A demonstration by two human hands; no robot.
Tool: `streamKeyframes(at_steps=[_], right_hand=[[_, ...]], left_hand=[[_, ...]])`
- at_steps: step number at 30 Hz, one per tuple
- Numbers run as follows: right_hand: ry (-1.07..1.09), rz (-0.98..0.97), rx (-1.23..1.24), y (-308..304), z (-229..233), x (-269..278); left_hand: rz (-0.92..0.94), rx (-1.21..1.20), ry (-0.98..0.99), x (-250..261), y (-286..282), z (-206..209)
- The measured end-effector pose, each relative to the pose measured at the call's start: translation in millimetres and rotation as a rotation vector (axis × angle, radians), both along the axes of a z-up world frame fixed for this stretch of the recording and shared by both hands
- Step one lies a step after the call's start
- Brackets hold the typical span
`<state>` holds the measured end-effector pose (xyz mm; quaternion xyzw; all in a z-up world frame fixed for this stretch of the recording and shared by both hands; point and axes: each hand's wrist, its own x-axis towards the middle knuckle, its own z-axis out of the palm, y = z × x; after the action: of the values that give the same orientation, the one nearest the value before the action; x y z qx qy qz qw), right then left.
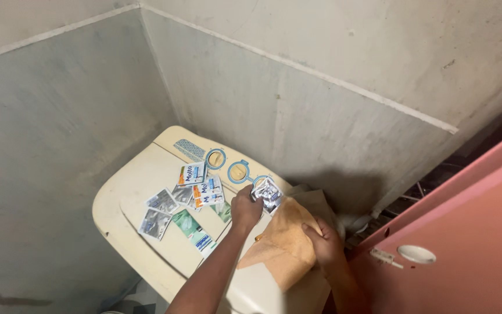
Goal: The person picks up small sachets of laundry detergent from the top of a washing machine, wipes them with a cloth, and places them onto a wall-mounted shelf. This process is repeated for several sachets of different brands.
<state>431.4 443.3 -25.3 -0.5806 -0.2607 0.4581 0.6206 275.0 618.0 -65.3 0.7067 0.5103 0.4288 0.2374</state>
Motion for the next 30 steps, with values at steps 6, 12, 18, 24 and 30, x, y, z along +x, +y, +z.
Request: streamKeyframes(at_steps=[6,12,18,24,30], right_hand=[[0.145,0.142,0.080,12.9,5.3,18.4],[0.112,0.255,0.188,14.6,49.1,27.9],[0.237,0.421,0.174,2.8,84.3,0.3],[0.035,0.361,0.112,15.9,58.6,-18.9],[-0.837,0.699,0.151,8.5,61.8,-57.6]], left_hand=[[0.042,-0.189,-0.022,15.7,9.5,5.2],[0.004,-0.446,-0.273,-1.6,7.3,10.8],[-0.062,-0.581,-0.812,-42.0,6.2,-13.0],[0.044,-0.595,-0.845,-105.4,-21.2,8.5],[0.016,-0.737,-1.092,-131.7,-49.1,11.9]])
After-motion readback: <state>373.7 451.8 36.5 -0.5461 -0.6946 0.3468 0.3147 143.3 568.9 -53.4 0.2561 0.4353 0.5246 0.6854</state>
